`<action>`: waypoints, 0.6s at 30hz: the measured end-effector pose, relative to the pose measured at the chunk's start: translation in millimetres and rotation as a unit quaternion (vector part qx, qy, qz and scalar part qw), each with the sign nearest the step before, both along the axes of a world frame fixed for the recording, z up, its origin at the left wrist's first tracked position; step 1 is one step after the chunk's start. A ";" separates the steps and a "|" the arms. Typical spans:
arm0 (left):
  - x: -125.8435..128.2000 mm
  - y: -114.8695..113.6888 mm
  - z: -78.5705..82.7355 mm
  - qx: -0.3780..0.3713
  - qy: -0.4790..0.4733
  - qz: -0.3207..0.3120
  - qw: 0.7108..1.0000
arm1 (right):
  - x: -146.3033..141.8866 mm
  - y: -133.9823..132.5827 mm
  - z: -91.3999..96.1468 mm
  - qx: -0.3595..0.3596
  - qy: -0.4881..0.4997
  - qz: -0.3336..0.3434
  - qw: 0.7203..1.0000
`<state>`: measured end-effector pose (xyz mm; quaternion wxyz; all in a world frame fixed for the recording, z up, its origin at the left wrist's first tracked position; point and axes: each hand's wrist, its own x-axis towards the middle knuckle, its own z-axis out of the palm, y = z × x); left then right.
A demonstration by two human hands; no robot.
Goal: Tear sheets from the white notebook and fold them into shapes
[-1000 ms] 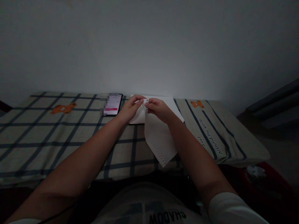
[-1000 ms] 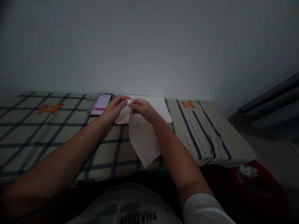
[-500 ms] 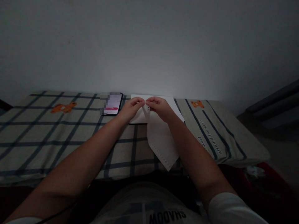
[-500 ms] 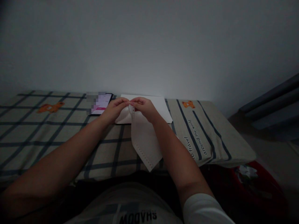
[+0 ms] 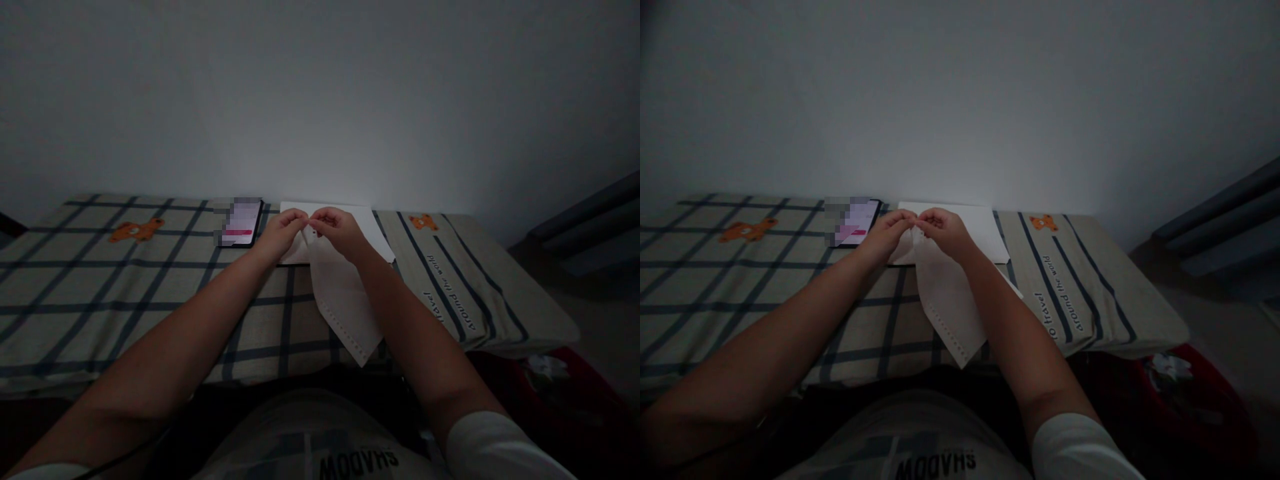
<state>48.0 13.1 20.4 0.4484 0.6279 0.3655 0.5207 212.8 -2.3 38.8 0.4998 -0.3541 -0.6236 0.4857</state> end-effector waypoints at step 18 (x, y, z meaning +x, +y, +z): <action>-3.4 -4.6 8.2 -0.048 -0.024 -0.076 0.996 | 9.1 -0.2 4.5 -0.135 0.070 0.080 0.985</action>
